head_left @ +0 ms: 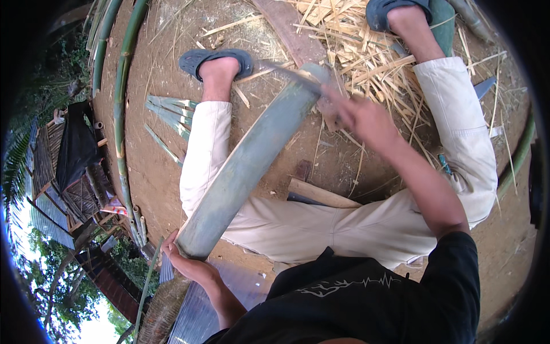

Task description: The person sits on the ground and uses a knife to shave the outer layer of a bamboo pole, creating a smooth surface. They then use the knife to scrape and clean the inside of the bamboo pole, removing debris.

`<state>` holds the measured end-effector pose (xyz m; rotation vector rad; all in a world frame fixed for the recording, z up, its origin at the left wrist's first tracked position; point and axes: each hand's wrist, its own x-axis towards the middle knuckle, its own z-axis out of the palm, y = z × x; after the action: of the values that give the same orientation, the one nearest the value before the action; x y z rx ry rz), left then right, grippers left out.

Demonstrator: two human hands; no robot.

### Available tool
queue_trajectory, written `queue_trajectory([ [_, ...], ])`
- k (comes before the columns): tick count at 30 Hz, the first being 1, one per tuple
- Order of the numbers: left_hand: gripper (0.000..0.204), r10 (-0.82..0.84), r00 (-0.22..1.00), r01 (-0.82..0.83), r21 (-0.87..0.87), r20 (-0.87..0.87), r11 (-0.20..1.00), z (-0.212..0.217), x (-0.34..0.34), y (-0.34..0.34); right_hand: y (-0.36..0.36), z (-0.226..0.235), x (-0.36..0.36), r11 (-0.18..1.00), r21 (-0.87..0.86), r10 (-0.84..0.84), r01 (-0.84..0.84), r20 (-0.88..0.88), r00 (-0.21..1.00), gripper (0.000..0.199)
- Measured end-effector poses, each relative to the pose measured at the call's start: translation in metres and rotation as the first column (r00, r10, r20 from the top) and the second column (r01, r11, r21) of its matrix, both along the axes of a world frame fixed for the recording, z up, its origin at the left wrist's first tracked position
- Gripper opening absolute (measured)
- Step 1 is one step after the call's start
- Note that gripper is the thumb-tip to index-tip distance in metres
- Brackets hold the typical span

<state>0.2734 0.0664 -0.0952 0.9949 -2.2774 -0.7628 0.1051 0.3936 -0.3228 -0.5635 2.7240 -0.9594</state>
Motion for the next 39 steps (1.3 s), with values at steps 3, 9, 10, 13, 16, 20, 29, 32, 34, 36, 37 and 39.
queue_trajectory([
  [3, 0.040, 0.027, 1.000, -0.027, 0.069, -0.012, 0.997, 0.002, 0.001, 0.003, 0.004, -0.007, -0.005, 1.000, -0.016, -0.016, 0.016, -0.050, 0.999, 0.066],
  [9, 0.040, 0.025, 1.000, -0.023, 0.128, -0.011, 0.992, 0.007, 0.004, 0.002, 0.001, -0.008, -0.005, 0.998, -0.044, -0.048, 0.047, -0.033, 0.998, 0.059],
  [10, 0.040, 0.022, 1.000, -0.018, 0.159, -0.020, 0.987, 0.008, 0.004, 0.003, 0.000, -0.004, -0.005, 0.999, -0.051, 0.000, -0.004, -0.079, 0.997, 0.058],
  [13, 0.040, 0.062, 0.998, -0.061, 0.103, -0.002, 0.993, 0.003, 0.008, -0.002, -0.002, -0.003, -0.001, 0.997, -0.069, 0.035, -0.044, -0.128, 0.991, 0.058],
  [16, 0.039, 0.006, 1.000, -0.001, 0.169, -0.026, 0.986, 0.001, 0.004, -0.001, 0.005, -0.010, -0.011, 0.999, 0.043, -0.011, 0.013, -0.036, 0.999, 0.057],
  [20, 0.040, 0.074, 0.997, -0.067, 0.181, -0.030, 0.981, 0.000, 0.004, 0.000, -0.003, -0.001, 0.005, 0.993, -0.097, 0.049, -0.065, -0.161, 0.986, 0.058],
  [29, 0.041, 0.021, 1.000, -0.020, 0.168, -0.005, 0.986, 0.001, 0.005, -0.007, 0.005, -0.028, -0.007, 0.995, -0.058, -0.088, 0.083, -0.092, 0.992, 0.054],
  [32, 0.041, 0.010, 0.999, -0.004, 0.160, -0.040, 0.987, 0.001, 0.004, -0.004, 0.004, -0.012, -0.013, 0.997, -0.068, -0.023, 0.019, -0.052, 0.998, 0.056],
  [34, 0.041, 0.058, 0.998, -0.049, 0.223, -0.031, 0.974, 0.000, 0.005, -0.007, -0.002, 0.008, 0.003, 0.994, -0.030, 0.096, -0.101, -0.146, 0.985, 0.055],
  [36, 0.040, 0.071, 0.997, -0.073, 0.239, 0.015, 0.968, 0.001, 0.007, -0.013, 0.003, -0.019, -0.001, 0.996, -0.043, -0.076, 0.074, -0.041, 0.996, 0.053],
  [37, 0.039, 0.057, 0.998, -0.056, 0.248, 0.000, 0.967, 0.002, 0.006, -0.011, 0.008, -0.036, -0.009, 0.985, -0.051, -0.164, 0.164, 0.003, 0.986, 0.052],
  [39, 0.038, 0.035, 0.999, -0.028, 0.260, -0.023, 0.965, 0.002, 0.004, -0.006, 0.013, -0.044, -0.016, 0.989, -0.052, -0.137, 0.138, 0.030, 0.990, 0.053],
])
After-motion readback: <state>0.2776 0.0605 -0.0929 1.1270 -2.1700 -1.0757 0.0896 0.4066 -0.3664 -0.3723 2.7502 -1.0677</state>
